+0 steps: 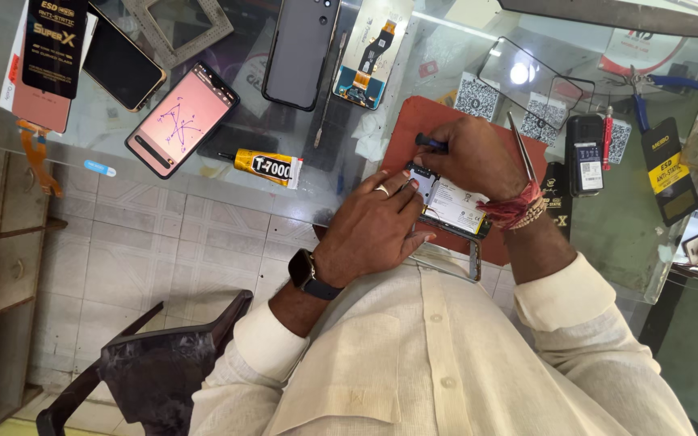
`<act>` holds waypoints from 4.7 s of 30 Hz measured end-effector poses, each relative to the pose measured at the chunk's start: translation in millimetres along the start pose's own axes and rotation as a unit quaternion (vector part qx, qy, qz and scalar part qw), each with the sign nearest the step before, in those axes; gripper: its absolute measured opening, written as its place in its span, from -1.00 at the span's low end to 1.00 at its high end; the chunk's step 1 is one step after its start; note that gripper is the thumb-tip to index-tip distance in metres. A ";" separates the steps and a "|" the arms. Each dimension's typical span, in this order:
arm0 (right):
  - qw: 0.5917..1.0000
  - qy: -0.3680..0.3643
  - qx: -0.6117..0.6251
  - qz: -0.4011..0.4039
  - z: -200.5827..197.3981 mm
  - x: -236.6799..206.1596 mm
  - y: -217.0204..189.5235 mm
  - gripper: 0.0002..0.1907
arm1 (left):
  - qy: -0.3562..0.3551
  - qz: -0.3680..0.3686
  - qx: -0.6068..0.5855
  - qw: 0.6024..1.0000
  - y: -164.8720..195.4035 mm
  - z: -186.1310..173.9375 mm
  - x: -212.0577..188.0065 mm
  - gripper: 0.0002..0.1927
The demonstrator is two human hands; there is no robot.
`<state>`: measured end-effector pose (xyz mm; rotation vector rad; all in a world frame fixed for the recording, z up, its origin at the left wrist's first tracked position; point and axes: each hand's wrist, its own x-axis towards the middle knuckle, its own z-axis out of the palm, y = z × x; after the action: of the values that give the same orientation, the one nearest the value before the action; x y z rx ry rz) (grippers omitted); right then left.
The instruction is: The person uses a small screwdriver to work on the internal components of a disassembled smartphone held in their left hand. They repeatedly adjust the phone's position and continue manipulating internal parts while another person sits nearby.
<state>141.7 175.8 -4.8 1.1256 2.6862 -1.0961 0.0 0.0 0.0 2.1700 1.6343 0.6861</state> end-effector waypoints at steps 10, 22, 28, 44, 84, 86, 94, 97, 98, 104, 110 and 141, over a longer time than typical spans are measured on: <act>1.000 -0.004 -0.002 -0.019 -0.8 4.1 4.6 -0.74 | 0.011 0.025 -0.013 1.000 -5.7 1.6 3.5 -0.50; 0.996 0.035 -0.050 -0.060 -2.7 -3.3 0.3 -0.76 | 0.011 0.019 -0.043 0.999 0.1 -5.3 12.4 -0.57; 0.996 0.076 -0.007 -0.046 -11.5 -18.9 7.8 -0.79 | 0.012 0.021 -0.018 1.000 2.7 -5.1 13.8 -0.58; 0.970 0.155 -0.099 -0.160 2.8 -75.2 -3.4 -0.75 | -0.008 0.006 -0.015 1.000 5.5 -1.1 11.2 -0.56; 0.981 0.092 0.082 -0.150 2.8 -175.3 43.7 -0.58 | -0.006 -0.012 -0.110 0.994 -34.8 -2.6 10.6 -0.65; 0.978 0.104 0.104 -0.149 8.3 -177.3 45.9 -0.63 | -0.007 -0.008 -0.105 0.994 -34.5 -3.3 10.0 -0.63; 0.973 0.123 0.095 -0.169 21.2 -181.0 57.2 -0.69 | -0.004 -0.008 -0.101 0.995 -32.8 -2.1 9.5 -0.61; 0.965 0.152 0.121 -0.174 29.9 -180.2 64.0 -0.74 | 0.004 -0.005 -0.110 0.994 -32.7 -0.9 9.1 -0.57; 0.963 0.167 0.132 -0.165 33.9 -180.6 65.8 -0.77 | 0.005 -0.010 -0.121 0.993 -32.9 -0.4 9.2 -0.55; 0.926 0.235 0.291 0.044 60.8 -180.4 65.0 -0.84 | 0.037 -0.041 -0.217 0.975 -36.0 5.7 10.0 -0.47; 0.883 0.259 0.371 0.123 58.2 -165.7 59.3 -0.75 | 0.076 -0.092 -0.303 0.945 -35.8 16.5 3.2 -0.28; 0.887 0.272 0.343 0.148 45.6 -154.5 51.9 -0.74 | 0.008 -0.052 -0.207 0.977 -43.1 11.6 4.9 0.06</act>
<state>278.2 78.2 -26.8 2.1482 2.3256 -1.9848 -26.7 17.1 -31.8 1.7753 1.4445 0.9199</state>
